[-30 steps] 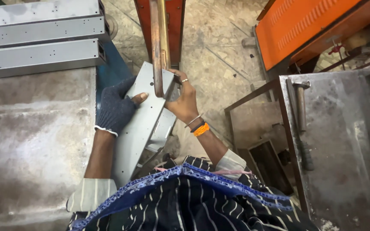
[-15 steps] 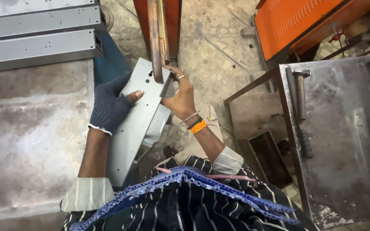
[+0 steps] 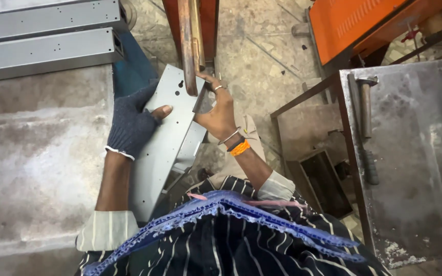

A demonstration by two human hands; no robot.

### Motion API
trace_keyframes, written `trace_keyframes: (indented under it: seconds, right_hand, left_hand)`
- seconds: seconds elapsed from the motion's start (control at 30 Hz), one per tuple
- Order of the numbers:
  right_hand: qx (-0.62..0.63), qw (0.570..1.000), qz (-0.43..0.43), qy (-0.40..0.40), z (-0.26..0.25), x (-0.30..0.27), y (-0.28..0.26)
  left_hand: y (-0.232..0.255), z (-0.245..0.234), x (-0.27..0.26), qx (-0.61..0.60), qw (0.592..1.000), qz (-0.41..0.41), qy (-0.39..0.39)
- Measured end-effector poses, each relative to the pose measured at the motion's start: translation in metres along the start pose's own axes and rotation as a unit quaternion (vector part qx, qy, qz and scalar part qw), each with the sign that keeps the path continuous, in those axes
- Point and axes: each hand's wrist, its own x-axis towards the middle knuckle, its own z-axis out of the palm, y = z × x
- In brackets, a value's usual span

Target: Assembling and spot welding metal brackets and frames at a manual workstation.

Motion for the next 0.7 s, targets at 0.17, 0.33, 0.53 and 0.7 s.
trace_keyframes:
  seconds: [0.17,0.33,0.53,0.7]
  right_hand:
    - [-0.034,0.999,-0.004,0.002,-0.005,0.002,-0.011]
    - [0.034,0.999,0.031,-0.010,-0.004,-0.002,-0.005]
    - [0.038,0.992,-0.023,-0.116,-0.035,0.015,0.019]
    - [0.291,0.932,0.144,-0.163,-0.029,0.017,0.052]
  left_hand:
    - [0.013,0.001,-0.003,-0.023,0.999,-0.019,-0.014]
    - [0.009,0.002,-0.005,-0.027,1.000,-0.008,-0.015]
    - [0.015,0.006,-0.008,-0.047,0.996,-0.072,0.003]
    - [0.013,0.006,-0.009,-0.042,0.996,-0.082,0.000]
